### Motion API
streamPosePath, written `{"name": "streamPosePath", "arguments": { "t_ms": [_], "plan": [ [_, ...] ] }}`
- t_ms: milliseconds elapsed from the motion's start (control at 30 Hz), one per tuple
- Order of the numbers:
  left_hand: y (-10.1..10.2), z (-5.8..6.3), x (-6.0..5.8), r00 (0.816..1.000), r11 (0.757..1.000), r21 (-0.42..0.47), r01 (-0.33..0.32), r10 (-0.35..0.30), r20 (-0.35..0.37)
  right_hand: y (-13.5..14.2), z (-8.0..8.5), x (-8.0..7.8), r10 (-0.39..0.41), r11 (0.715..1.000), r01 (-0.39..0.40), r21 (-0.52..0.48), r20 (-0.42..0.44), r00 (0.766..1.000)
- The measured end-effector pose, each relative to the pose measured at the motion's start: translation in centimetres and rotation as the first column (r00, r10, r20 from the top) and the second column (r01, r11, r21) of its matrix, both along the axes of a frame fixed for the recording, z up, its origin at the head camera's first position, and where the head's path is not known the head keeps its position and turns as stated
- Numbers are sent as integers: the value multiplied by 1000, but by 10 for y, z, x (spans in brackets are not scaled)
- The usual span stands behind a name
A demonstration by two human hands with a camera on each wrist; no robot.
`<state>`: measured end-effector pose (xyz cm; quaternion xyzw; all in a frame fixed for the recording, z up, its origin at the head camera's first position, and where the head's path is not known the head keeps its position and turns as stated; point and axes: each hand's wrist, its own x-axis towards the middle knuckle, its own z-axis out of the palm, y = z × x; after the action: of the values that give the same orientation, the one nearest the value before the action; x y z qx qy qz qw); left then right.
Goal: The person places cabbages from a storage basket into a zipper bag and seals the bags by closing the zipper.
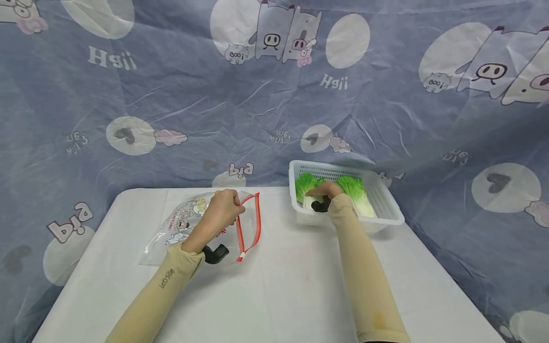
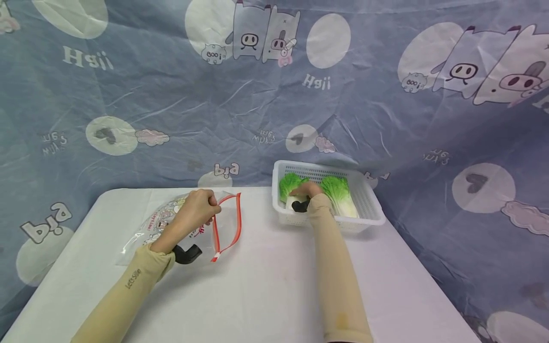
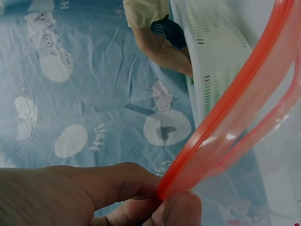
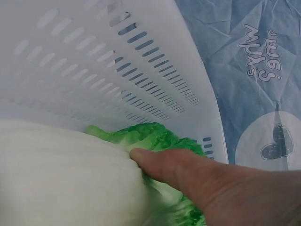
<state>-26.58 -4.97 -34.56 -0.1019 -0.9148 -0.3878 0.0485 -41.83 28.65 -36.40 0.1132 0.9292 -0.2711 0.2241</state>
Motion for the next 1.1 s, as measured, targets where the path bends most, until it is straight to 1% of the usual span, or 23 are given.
{"name": "streamPosePath", "arguments": {
  "t_ms": [267, 367, 433, 467, 533, 600, 700, 800, 867, 933, 1033, 1100],
  "plan": [
    [1, 0, -1, 1000, 1000, -3, 3, -3, -2, 2, 1, 8, -31, 995, 20, -94, -109, 994],
    [1, 1, 0, 1000, 1000, -2, 4, -4, -2, 4, 4, 13, -69, 989, 46, -139, -165, 984],
    [1, 2, 0, 1000, 1000, 4, 2, -2, 3, 5, 5, 14, -115, 984, 81, -157, -219, 969],
    [0, 2, 0, 1000, 1000, 6, 1, -1, 5, 6, 5, 15, -138, 981, 97, -171, -252, 958],
    [0, 2, 0, 1000, 1000, 9, -2, 2, 8, 5, 6, 18, -183, 975, 130, -180, -322, 929],
    [-1, 2, 0, 1000, 1000, 12, -4, 4, 12, 3, 6, 22, -230, 967, 164, -194, -399, 887],
    [-2, 1, -1, 1000, 1000, 13, -7, 7, 13, -2, 8, 31, -276, 959, 193, -209, -520, 808],
    [-2, 1, -2, 1000, 1000, 18, -10, 10, 15, -10, 9, 40, -318, 948, 223, -228, -628, 711],
    [-2, 1, -2, 1000, 1000, 20, -8, 8, 15, -17, 9, 46, -354, 935, 222, -277, -681, 641],
    [-2, 1, -2, 1000, 1000, 23, -11, 11, 18, -24, 9, 53, -386, 921, 195, -337, -729, 565],
    [-2, 1, -2, 1000, 1000, 24, -8, 8, 11, -36, 9, 66, -423, 899, 104, -426, -780, 461],
    [-2, 1, -2, 1000, 1000, 28, -7, 7, 7, -44, 7, 75, -439, 883, 35, -468, -797, 414]
  ]
}}
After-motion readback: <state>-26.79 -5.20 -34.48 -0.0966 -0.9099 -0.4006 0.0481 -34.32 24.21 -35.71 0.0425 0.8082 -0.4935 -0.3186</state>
